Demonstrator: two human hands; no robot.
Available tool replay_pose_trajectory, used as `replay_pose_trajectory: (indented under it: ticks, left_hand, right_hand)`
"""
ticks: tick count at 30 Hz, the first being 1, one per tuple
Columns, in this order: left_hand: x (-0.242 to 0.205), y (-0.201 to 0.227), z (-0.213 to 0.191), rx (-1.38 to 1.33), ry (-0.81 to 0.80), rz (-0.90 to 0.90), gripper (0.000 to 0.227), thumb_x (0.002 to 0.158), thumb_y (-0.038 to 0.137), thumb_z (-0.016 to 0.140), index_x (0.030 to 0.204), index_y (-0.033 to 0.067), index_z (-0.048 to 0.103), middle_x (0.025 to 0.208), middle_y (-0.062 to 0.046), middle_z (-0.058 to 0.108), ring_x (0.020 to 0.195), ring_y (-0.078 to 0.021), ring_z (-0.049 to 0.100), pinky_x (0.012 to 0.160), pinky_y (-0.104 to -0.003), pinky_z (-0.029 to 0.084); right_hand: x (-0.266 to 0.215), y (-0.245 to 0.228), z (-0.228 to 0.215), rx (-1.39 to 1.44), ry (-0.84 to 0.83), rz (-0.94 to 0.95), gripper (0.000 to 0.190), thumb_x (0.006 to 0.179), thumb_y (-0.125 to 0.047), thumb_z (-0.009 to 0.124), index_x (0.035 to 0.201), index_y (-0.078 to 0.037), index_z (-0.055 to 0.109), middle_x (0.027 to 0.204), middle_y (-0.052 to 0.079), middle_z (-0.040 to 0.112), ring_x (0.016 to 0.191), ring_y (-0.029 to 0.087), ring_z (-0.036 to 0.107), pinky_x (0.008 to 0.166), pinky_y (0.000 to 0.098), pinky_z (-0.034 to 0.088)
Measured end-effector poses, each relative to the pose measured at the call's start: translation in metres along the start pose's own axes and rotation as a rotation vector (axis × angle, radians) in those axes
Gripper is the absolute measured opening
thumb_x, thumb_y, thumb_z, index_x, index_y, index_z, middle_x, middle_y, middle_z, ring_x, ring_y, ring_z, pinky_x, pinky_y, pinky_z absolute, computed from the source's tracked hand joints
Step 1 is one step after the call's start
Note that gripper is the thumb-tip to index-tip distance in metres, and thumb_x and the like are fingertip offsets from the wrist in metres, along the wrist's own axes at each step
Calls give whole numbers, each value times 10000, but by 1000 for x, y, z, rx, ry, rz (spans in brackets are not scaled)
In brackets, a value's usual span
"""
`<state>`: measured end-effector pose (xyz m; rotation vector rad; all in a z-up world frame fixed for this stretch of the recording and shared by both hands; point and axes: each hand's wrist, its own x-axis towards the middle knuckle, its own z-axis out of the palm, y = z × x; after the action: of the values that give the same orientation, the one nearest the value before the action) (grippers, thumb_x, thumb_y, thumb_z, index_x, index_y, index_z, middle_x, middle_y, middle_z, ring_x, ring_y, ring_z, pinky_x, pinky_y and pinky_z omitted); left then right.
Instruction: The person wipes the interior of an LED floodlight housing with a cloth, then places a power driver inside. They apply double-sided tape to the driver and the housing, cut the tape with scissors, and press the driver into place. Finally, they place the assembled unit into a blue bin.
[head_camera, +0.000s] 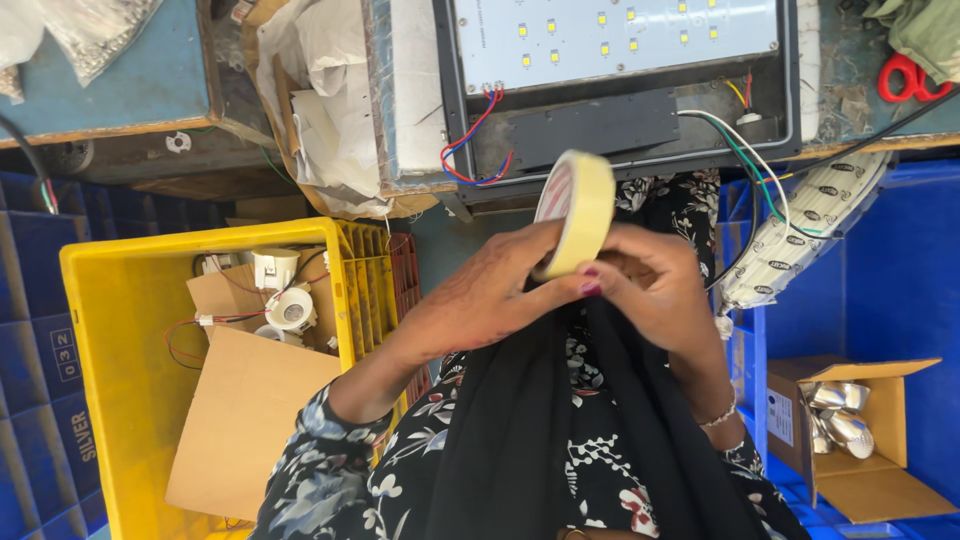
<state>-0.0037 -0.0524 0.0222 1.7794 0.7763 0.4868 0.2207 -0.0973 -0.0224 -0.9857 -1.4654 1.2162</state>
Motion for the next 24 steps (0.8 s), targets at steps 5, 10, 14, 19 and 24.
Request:
replay_pose_trajectory:
  ticks: [5,10,14,19,24]
  left_hand:
    - [-7,-12,-10,-72,-211,-14,426,990,331,626,1270,10,654,954,-118,769,869,-212,742,790,-341,556]
    - [-5,-42,-11,-433,-219,-335,438,1001,386,613,1103,-34,687,693,-129,714,606,-164,716,564,-294,563]
    - [1,-64,-13,-205,-111,-543,594,959,537,535,1059,-24,706,552,-122,669,415,-140,650,409,-268,456]
    - [14,-72,-14,-241,68,-583,672,914,601,538,1081,-40,653,541,-135,671,394,-153,636,389,-274,431]
    - [22,-77,-16,-242,144,-503,730,939,645,461,1113,-35,659,574,-127,684,396,-143,645,411,-250,468]
  right_hand:
    - [0,3,-12,-329,92,64,156,1033,-142,696,919,-65,768,881,47,775,748,120,723,700,257,539]
    - [23,11,-31,-830,314,-234,290,924,-96,823,1178,-14,710,1262,116,690,1208,307,624,1060,415,486]
    - [34,26,-37,-962,301,-253,374,921,-115,870,1245,-30,704,1364,89,650,1304,303,580,1202,460,416]
    - [33,45,-41,-921,380,-257,382,908,-157,907,1227,-67,719,1269,79,639,1242,306,555,1170,444,445]
    - [33,63,-48,-891,399,-285,416,865,-203,938,1193,-75,718,1213,77,618,1195,306,527,1060,424,455]
